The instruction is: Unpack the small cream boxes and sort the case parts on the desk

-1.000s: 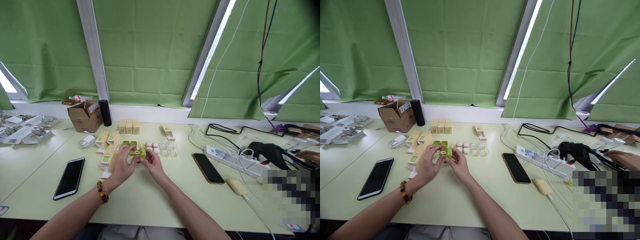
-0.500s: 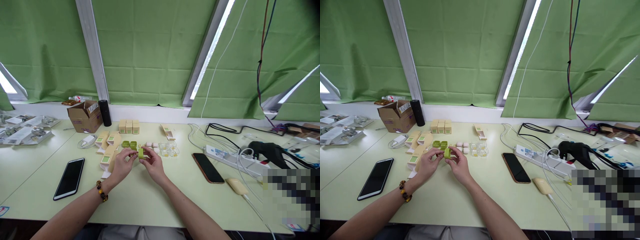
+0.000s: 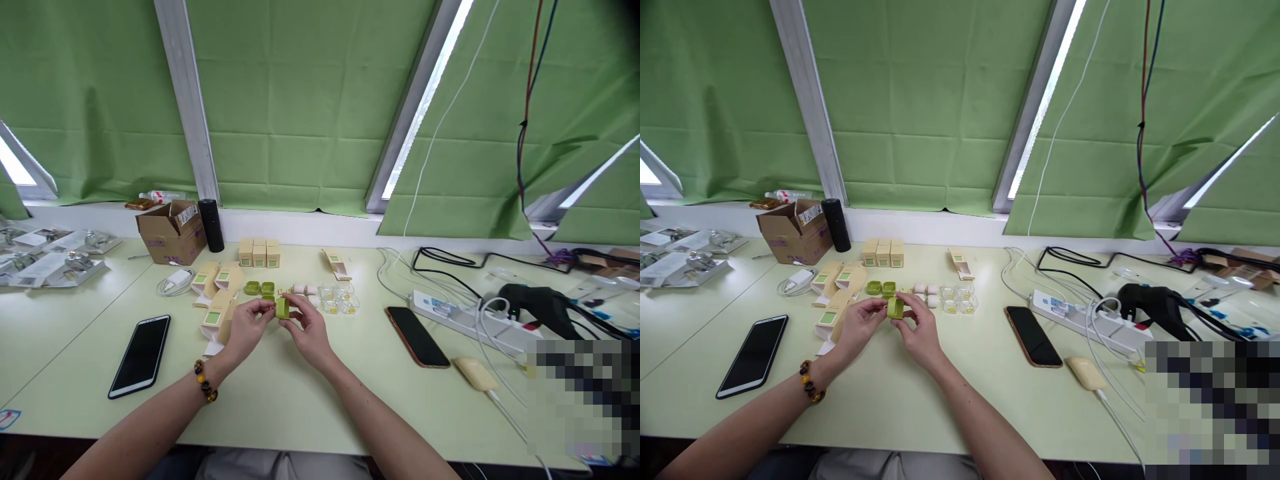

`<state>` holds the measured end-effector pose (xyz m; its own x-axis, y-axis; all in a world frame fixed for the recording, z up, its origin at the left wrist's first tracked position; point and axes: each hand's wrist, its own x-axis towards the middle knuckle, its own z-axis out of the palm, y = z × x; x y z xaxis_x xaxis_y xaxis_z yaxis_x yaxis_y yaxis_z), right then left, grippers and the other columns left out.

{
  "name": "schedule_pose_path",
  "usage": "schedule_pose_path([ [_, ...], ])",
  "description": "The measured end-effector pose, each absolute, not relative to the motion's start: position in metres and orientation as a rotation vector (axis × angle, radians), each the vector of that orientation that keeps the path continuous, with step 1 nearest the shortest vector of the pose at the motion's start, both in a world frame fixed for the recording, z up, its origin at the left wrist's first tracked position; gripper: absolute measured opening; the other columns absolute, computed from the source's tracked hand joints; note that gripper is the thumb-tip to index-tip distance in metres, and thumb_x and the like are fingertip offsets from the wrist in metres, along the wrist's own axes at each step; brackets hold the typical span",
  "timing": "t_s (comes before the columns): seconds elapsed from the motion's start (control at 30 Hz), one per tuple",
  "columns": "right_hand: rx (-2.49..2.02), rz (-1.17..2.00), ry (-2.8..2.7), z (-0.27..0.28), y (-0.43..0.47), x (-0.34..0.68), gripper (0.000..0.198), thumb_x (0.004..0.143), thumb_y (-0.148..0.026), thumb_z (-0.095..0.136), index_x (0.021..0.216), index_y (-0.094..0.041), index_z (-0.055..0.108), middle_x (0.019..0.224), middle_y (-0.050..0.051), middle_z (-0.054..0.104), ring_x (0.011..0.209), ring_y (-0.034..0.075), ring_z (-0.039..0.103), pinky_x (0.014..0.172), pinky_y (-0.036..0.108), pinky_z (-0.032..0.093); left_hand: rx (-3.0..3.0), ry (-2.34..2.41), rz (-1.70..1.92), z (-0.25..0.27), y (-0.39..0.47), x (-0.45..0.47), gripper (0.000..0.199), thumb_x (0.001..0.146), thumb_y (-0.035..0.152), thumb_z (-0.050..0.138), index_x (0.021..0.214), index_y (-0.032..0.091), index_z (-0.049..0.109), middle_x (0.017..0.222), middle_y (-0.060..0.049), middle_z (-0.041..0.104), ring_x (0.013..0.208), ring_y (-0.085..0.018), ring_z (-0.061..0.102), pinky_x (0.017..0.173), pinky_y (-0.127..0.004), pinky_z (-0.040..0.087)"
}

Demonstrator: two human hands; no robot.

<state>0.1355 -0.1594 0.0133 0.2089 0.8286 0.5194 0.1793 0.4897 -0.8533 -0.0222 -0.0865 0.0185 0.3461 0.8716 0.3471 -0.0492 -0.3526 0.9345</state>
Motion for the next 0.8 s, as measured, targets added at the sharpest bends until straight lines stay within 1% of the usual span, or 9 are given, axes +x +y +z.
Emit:
schedule_pose_path([
  [0.07,-1.010,0.515,-1.345,0.017,-0.161,0.135,0.053,0.085,-0.014,0.068,0.134,-0.033,0.066,0.135,0.008,0.063,0.119,0.024,0.065,0.088,0.036,0.062,1.629,0.719,1.170,0.018,-0.086,-0.023,0.032,0.084,0.040,0.076,0.106,0.017,0.076,0.107,-0.011,0.078,0.102,-0.027,0.073,0.092,-0.040,0.058],
  [0.17,-1.046,0.448,-1.371,0.020,-0.163,0.135,0.053,0.087,-0.015,0.067,0.136,-0.031,0.062,0.134,0.009,0.065,0.118,0.025,0.065,0.087,0.038,0.062,1.661,0.644,1.153,0.020,-0.085,-0.027,0.044,0.092,0.039,0.067,0.131,0.018,0.066,0.126,-0.015,0.072,0.120,-0.029,0.068,0.099,-0.044,0.055],
  [0.23,-1.084,0.425,-1.354,0.019,-0.162,0.137,0.051,0.086,-0.015,0.068,0.134,-0.030,0.060,0.129,0.009,0.067,0.116,0.025,0.066,0.086,0.038,0.062,1.751,0.589,1.163,0.022,-0.083,-0.031,0.048,0.094,0.037,0.065,0.138,0.020,0.060,0.135,-0.015,0.067,0.127,-0.030,0.063,0.101,-0.045,0.053],
  [0.3,-1.126,0.401,-1.343,0.017,-0.161,0.138,0.047,0.085,-0.015,0.068,0.130,-0.028,0.060,0.126,0.009,0.068,0.113,0.025,0.067,0.084,0.038,0.062,1.929,0.572,1.185,0.026,-0.083,-0.035,0.049,0.094,0.033,0.067,0.141,0.024,0.059,0.141,-0.014,0.063,0.133,-0.030,0.056,0.106,-0.048,0.049],
  [0.37,-1.162,0.359,-1.361,0.013,-0.159,0.140,0.044,0.086,-0.015,0.066,0.128,-0.027,0.059,0.126,0.009,0.068,0.111,0.025,0.067,0.085,0.039,0.062,2.132,0.587,1.201,0.030,-0.084,-0.036,0.051,0.092,0.031,0.070,0.142,0.028,0.058,0.142,-0.012,0.060,0.137,-0.030,0.050,0.113,-0.053,0.044],
  [0.43,-1.186,0.307,-1.395,0.010,-0.158,0.142,0.044,0.087,-0.015,0.065,0.129,-0.027,0.058,0.126,0.009,0.067,0.109,0.025,0.067,0.086,0.041,0.061,2.272,0.593,1.224,0.032,-0.085,-0.036,0.053,0.091,0.030,0.073,0.142,0.030,0.059,0.140,-0.011,0.060,0.137,-0.030,0.047,0.115,-0.056,0.041],
  [0.53,-1.201,0.234,-1.452,0.008,-0.159,0.143,0.046,0.089,-0.015,0.063,0.133,-0.027,0.056,0.127,0.010,0.067,0.107,0.025,0.067,0.087,0.042,0.060,2.359,0.560,1.261,0.028,-0.084,-0.033,0.051,0.091,0.031,0.075,0.140,0.030,0.061,0.132,-0.011,0.063,0.132,-0.031,0.048,0.110,-0.057,0.046],
  [0.63,-1.192,0.146,-1.519,0.009,-0.161,0.142,0.048,0.090,-0.014,0.060,0.136,-0.027,0.053,0.128,0.011,0.066,0.111,0.026,0.065,0.089,0.043,0.059,2.400,0.560,1.301,0.023,-0.080,-0.031,0.045,0.091,0.030,0.075,0.134,0.029,0.064,0.123,-0.011,0.067,0.128,-0.031,0.050,0.105,-0.057,0.050],
  [0.8,-1.170,0.065,-1.567,0.014,-0.164,0.141,0.051,0.090,-0.011,0.057,0.138,-0.026,0.051,0.129,0.011,0.066,0.112,0.027,0.065,0.089,0.044,0.058,2.484,0.578,1.391,0.021,-0.079,-0.031,0.044,0.090,0.028,0.075,0.132,0.027,0.064,0.121,-0.011,0.069,0.127,-0.031,0.049,0.106,-0.057,0.050],
])
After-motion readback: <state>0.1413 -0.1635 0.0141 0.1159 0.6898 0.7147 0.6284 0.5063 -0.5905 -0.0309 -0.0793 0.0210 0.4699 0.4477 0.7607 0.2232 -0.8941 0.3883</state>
